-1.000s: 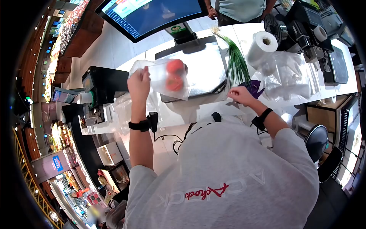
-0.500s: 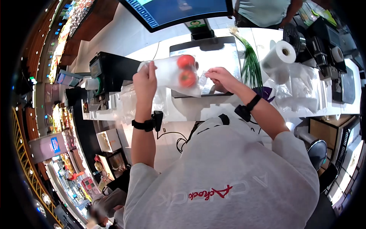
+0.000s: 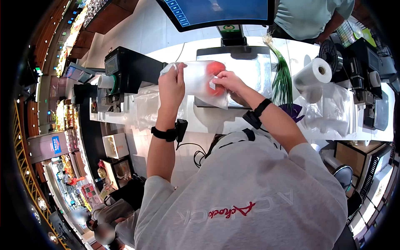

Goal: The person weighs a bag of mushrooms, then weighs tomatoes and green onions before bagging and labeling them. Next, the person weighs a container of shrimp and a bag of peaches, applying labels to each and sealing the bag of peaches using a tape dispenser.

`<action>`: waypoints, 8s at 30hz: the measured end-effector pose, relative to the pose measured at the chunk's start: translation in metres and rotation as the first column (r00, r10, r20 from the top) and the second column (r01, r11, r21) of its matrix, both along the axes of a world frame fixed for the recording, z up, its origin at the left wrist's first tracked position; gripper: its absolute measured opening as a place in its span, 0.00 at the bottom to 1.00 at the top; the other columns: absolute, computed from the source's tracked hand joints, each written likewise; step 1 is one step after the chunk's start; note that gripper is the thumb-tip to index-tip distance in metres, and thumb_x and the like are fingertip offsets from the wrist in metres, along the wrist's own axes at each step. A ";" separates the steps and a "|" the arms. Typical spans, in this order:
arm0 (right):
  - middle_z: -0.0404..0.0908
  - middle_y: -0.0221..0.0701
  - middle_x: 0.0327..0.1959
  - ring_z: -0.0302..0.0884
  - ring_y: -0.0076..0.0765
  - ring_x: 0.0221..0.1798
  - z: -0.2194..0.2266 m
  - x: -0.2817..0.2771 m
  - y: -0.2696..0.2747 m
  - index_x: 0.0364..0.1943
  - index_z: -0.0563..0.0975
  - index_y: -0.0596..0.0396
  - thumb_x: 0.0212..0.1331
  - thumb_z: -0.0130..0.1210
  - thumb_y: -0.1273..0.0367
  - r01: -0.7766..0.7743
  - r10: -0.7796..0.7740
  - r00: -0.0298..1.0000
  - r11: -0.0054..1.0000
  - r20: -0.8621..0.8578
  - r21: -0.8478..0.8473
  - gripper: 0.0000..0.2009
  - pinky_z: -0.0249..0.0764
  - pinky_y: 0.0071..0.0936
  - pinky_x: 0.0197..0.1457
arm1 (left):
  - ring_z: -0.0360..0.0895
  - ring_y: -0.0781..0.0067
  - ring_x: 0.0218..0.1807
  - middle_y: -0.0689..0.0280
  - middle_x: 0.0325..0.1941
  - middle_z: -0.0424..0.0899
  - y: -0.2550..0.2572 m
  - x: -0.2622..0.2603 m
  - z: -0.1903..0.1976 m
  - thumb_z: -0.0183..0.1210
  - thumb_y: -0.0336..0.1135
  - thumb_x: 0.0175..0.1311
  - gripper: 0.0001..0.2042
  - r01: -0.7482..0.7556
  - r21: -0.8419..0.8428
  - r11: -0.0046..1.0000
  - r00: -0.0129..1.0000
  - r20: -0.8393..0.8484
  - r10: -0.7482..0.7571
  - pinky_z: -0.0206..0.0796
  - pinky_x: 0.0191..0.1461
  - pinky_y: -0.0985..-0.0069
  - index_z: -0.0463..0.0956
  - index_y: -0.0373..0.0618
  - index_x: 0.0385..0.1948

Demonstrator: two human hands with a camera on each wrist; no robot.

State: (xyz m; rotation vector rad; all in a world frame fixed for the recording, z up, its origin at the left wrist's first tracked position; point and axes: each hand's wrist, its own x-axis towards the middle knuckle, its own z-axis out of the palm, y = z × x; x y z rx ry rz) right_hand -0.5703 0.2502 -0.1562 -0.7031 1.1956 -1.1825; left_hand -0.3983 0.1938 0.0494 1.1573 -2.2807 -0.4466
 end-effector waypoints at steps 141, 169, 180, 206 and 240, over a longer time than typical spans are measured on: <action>0.83 0.48 0.42 0.81 0.52 0.47 -0.081 -0.161 0.109 0.45 0.79 0.60 0.57 0.59 0.62 0.714 -0.245 0.048 0.686 -0.968 -0.138 0.17 0.75 0.41 0.54 | 0.72 0.66 0.28 0.56 0.25 0.79 -0.166 0.346 -0.046 0.66 0.39 0.63 0.18 -0.353 -0.129 0.927 0.935 -0.017 0.354 0.66 0.35 0.68 0.74 0.29 0.36; 0.81 0.50 0.42 0.79 0.61 0.46 -0.015 -0.149 0.163 0.50 0.69 0.56 0.53 0.61 0.64 0.794 -0.334 0.176 0.604 -0.926 -0.066 0.22 0.74 0.51 0.49 | 0.76 0.78 0.22 0.64 0.25 0.80 0.029 -0.021 0.089 0.65 0.32 0.63 0.09 0.470 0.392 0.791 0.720 -0.689 -0.086 0.66 0.21 0.80 0.75 0.38 0.31; 0.82 0.47 0.43 0.80 0.61 0.45 0.020 -0.047 0.358 0.56 0.69 0.53 0.57 0.59 0.65 0.849 -0.337 0.080 0.516 -0.938 -0.113 0.22 0.74 0.49 0.47 | 0.83 0.71 0.36 0.57 0.36 0.85 0.051 -0.201 0.032 0.58 0.28 0.67 0.06 0.802 0.444 0.399 0.555 -0.800 -0.226 0.77 0.44 0.76 0.75 0.35 0.39; 0.82 0.48 0.44 0.80 0.61 0.45 0.057 -0.042 0.356 0.54 0.69 0.56 0.54 0.64 0.66 0.678 -0.426 0.196 0.710 -0.883 -0.192 0.24 0.75 0.47 0.46 | 0.83 0.69 0.43 0.56 0.44 0.84 0.016 -0.230 -0.141 0.59 0.32 0.66 0.27 0.637 0.680 0.363 0.770 -0.539 -0.343 0.76 0.44 0.74 0.62 0.38 0.65; 0.74 0.44 0.60 0.71 0.52 0.63 0.135 -0.040 0.016 0.52 0.75 0.60 0.57 0.62 0.66 0.011 -0.457 -0.024 0.889 -0.889 -0.457 0.20 0.67 0.45 0.65 | 0.80 0.74 0.38 0.64 0.35 0.83 -0.031 0.330 -0.271 0.55 0.33 0.68 0.09 -0.200 0.761 0.617 0.867 -0.156 0.473 0.74 0.41 0.76 0.79 0.38 0.41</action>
